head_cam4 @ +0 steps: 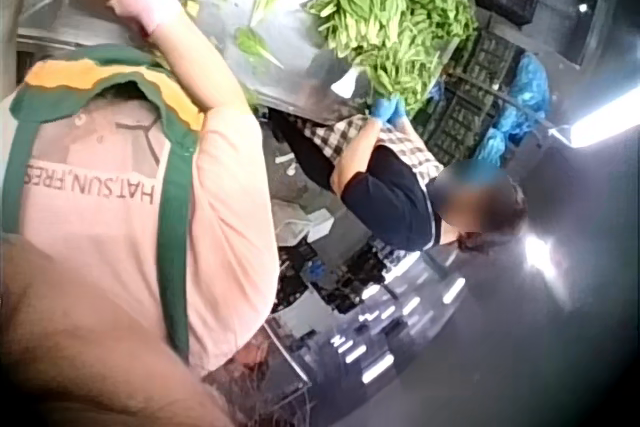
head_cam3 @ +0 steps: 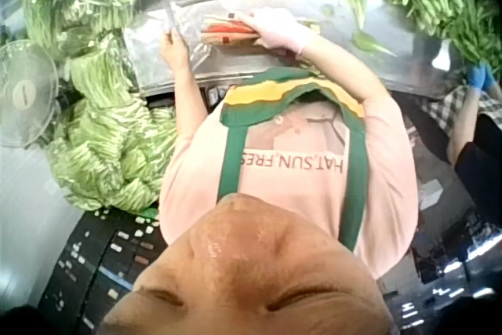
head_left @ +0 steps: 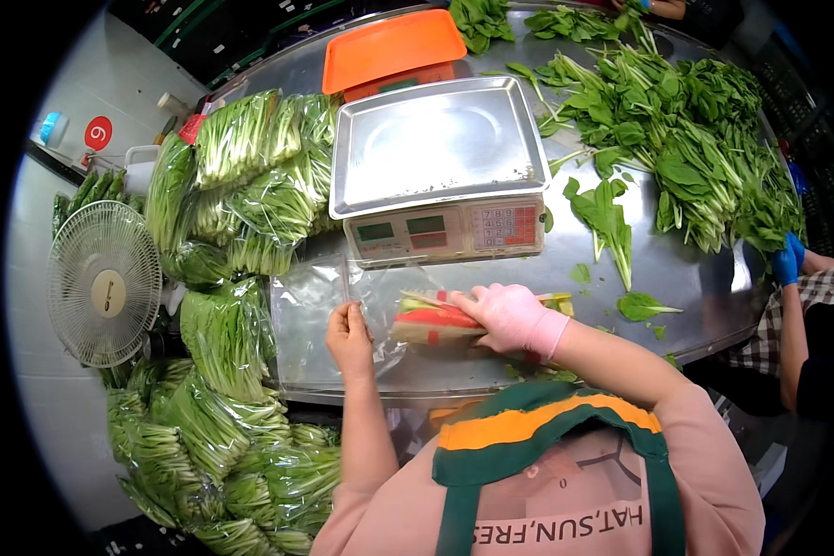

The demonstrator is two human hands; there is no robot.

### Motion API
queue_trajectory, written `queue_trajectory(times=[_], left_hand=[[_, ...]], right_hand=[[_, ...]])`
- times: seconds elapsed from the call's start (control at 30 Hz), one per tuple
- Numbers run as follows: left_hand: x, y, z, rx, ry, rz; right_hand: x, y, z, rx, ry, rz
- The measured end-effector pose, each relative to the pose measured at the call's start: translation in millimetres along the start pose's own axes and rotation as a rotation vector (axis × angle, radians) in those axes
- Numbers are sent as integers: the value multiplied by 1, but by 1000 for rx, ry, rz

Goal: The person bunches green leafy vegetables by hand, weighs them on a scale, and places them into plastic bags.

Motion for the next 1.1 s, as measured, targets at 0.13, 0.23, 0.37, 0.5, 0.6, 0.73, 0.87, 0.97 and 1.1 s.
queue_trajectory(times=[0.13,0.23,0.37,0.5,0.6,0.73,0.87,0.97,1.1], left_hand=[[95,-35,15,-249,-436,-138],[136,-72,36,-489,-845,-308],[153,-79,75,-510,-1069,-525],[140,-67,68,44,-1053,-616],[97,-55,59,-8,-440,-275],[76,-76,119,-539,-322,-197],[12,-83,138,-1054,-16,-74],[44,-80,127,-979,337,-21],[33,-100,143,-1060,265,-36]], right_hand=[[-16,10,0,87,20,-3],[-13,-23,-19,65,-15,84],[-12,-21,-8,193,-127,-428],[-19,36,13,241,-277,-880],[-22,38,13,244,-169,-866],[-36,-3,-7,310,-39,-370],[-31,-26,-18,254,10,-66],[-41,-7,-5,479,82,22],[-52,-48,-7,488,132,469]])
Point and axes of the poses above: each hand's wrist, its own z-axis away from the middle knuckle, its own y-axis out of the back of the hand, x = y × z, the point moved 2 cm from there along -z, towards the middle knuckle, and after that the axes turned 14 degrees about -y, right-handed, at the moved point
